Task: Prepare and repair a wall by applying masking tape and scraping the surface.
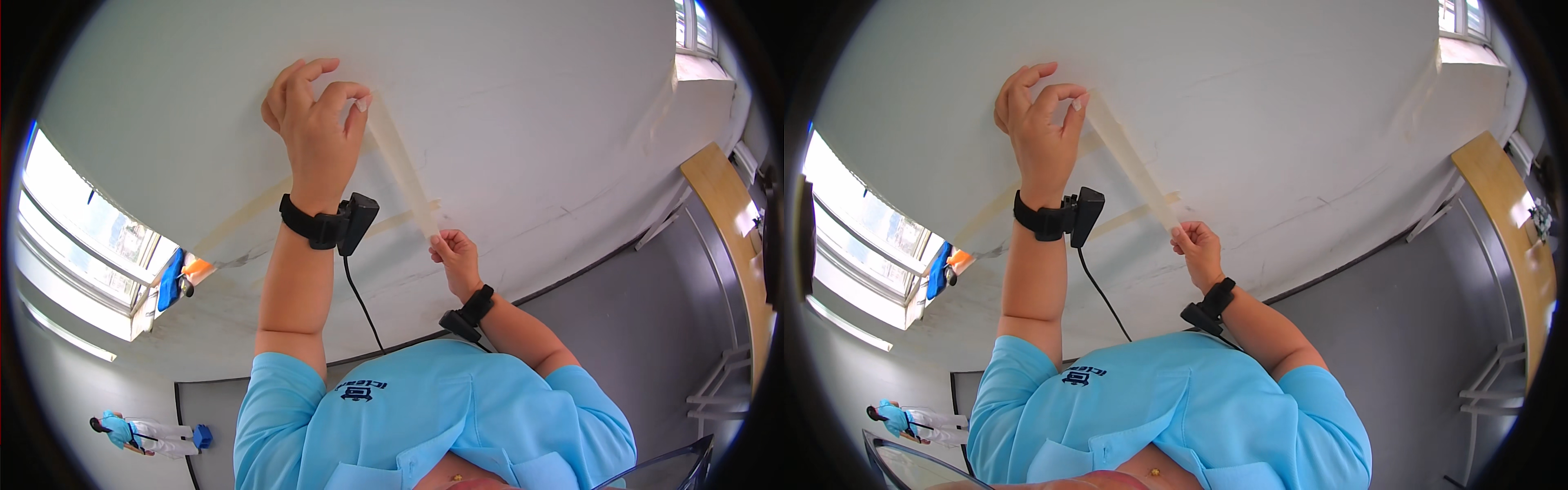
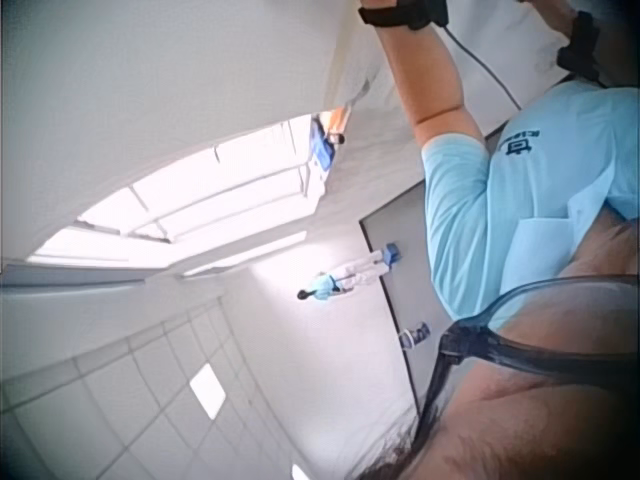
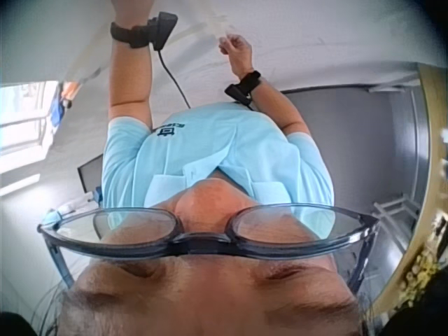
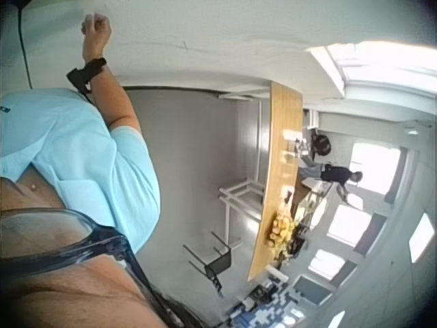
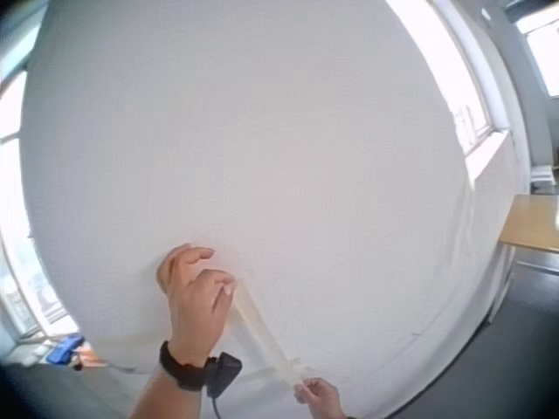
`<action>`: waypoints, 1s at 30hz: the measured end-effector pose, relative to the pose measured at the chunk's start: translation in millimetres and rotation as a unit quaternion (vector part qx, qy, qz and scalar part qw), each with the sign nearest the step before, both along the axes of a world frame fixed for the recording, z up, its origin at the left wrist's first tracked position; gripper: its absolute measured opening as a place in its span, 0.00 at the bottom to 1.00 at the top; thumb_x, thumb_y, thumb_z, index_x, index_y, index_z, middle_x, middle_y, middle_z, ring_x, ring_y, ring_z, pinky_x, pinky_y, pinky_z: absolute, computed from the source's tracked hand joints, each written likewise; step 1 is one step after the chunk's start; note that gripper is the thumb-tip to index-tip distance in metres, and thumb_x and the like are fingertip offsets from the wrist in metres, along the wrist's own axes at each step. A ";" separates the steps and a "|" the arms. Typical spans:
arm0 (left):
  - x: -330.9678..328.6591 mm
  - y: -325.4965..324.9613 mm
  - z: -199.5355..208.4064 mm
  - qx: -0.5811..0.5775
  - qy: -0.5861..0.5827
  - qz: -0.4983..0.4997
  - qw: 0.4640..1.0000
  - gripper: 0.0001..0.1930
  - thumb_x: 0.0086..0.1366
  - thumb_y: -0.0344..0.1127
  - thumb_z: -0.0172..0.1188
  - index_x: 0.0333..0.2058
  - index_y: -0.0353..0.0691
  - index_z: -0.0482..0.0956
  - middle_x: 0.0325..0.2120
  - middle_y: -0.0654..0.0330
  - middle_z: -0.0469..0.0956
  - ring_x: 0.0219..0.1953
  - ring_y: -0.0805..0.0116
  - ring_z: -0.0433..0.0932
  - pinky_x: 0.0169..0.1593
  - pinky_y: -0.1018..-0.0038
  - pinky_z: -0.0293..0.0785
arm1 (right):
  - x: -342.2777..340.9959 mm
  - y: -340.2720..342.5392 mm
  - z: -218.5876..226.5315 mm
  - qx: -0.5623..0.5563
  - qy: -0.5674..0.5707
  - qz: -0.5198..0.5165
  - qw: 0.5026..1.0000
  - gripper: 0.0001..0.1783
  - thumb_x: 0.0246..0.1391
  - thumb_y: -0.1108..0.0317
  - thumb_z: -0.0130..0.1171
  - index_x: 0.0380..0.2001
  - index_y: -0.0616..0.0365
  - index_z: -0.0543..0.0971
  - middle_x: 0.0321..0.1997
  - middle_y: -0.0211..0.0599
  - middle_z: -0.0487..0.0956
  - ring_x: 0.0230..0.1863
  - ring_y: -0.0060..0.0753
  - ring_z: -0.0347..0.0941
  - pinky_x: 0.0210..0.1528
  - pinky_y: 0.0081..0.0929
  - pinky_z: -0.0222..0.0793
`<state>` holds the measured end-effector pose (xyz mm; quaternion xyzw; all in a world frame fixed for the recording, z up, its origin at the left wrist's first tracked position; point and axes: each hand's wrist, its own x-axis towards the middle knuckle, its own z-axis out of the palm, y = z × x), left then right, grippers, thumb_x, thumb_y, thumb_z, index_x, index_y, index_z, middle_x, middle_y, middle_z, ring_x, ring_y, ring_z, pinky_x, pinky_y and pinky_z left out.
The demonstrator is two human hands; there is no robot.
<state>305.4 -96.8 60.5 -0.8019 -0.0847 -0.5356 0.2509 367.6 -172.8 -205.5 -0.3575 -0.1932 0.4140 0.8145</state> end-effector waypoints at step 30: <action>1.8 0.1 0.9 -0.005 0.017 0.044 0.999 0.06 0.45 0.27 0.60 0.22 0.48 0.76 0.44 0.65 0.67 0.52 0.59 0.57 0.53 0.64 0.48 | 0.4 5.3 -7.4 0.006 -0.017 0.038 0.999 0.07 0.51 0.69 0.54 0.25 0.62 0.71 0.23 0.32 0.74 0.23 0.18 0.68 0.28 0.15 0.67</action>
